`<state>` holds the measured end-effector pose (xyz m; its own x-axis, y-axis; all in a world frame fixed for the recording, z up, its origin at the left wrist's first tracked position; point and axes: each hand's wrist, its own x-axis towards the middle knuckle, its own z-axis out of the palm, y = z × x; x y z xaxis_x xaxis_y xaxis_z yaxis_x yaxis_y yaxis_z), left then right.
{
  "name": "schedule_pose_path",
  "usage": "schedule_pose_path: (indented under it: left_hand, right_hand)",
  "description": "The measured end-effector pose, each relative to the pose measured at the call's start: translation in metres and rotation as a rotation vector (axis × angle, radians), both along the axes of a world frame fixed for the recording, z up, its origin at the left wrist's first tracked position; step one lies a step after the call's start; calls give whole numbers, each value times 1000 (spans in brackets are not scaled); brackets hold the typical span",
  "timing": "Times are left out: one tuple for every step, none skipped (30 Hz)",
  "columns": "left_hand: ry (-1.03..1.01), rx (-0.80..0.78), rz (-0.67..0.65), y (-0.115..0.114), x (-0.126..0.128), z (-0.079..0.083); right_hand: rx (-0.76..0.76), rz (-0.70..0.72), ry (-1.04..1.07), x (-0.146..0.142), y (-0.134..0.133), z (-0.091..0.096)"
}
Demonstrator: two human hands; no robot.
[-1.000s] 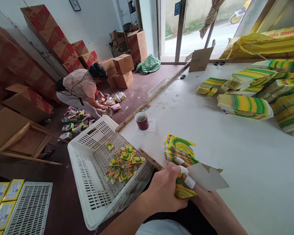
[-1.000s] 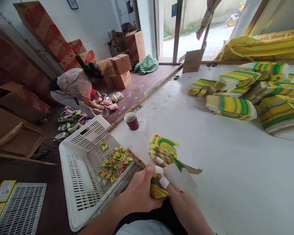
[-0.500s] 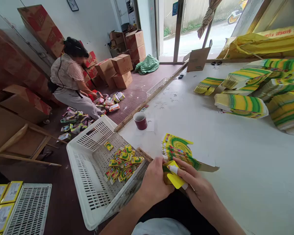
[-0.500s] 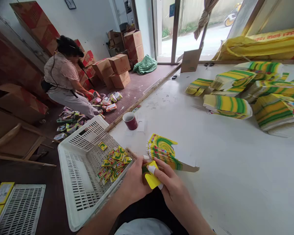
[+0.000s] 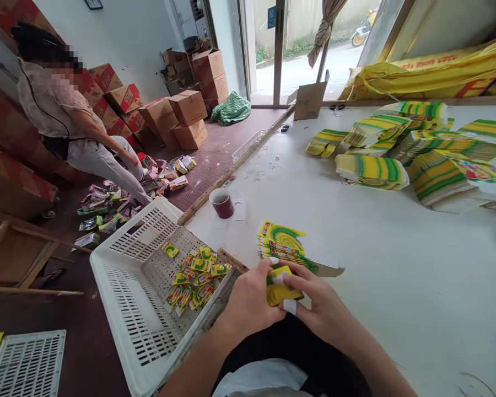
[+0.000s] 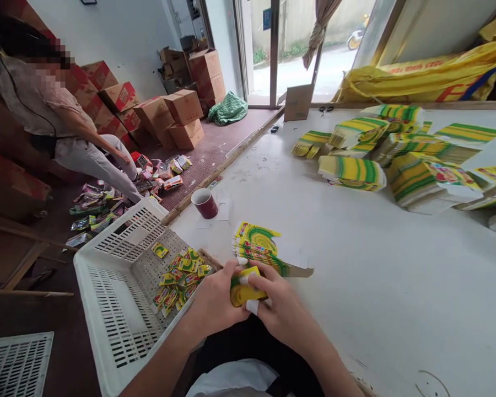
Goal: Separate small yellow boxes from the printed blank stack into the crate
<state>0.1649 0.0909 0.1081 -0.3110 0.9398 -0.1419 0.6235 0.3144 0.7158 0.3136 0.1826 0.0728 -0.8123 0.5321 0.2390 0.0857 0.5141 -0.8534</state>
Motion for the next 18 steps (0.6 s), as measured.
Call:
schedule_pose_path:
  left_hand:
    - [-12,22,25,-1,-3,-2]
    - [-22,42,62,-4,-8,-3]
    - [-16,66,119,-7,-15,-5]
    - [17,95,202,-11,-25,-8]
    - [78,127,306,-15,-36,-10]
    - [157,163,422,-20,-47,-13]
    - [229,188,513,-25,-58,-15]
    - [267,200,570,-29,-68,-18]
    - [279,205,595,-32,-75,-21]
    - [269,209,593,-35,-79,-23]
    - [242,215,574,-36,-80,-26]
    - [207,222,547,-36,-79,-28]
    - [166,227,520,-36,-75,-30]
    - [117,223,494,-34,-70,-32]
    - [57,211,471,-32,-63,-33]
    - [-11,194,447,-30,-56,-34]
    - [-84,175,419,-29,-49,-34]
    - [-157,161,388,-27,-42,-34]
  right_hand:
    - [-18,-45,21,-4,-1,-3]
    - [-30,-99,35,-7,-1,-7]
    - [-27,-173,38,-10,2,-11]
    - [-2,-271,29,-12,6,-15]
    - [46,-383,3,-14,13,-19]
    - [115,-485,-40,-15,21,-23]
    - [193,-559,-97,-15,29,-27]
    - [263,-592,-164,-16,37,-31]
    - [318,-594,-227,-17,44,-34]
    - [357,-581,-276,-18,49,-36]
    - [381,-565,-304,-20,51,-38]
    - [392,-560,-311,-22,52,-39]
    - [393,-569,-306,-24,51,-39]
    - [386,-586,-295,-26,49,-39]
    - [373,-607,-279,-27,46,-38]
    - [351,-625,-262,-28,43,-37]
    - [319,-636,-240,-28,41,-36]
    - [271,-634,-206,-26,38,-35]
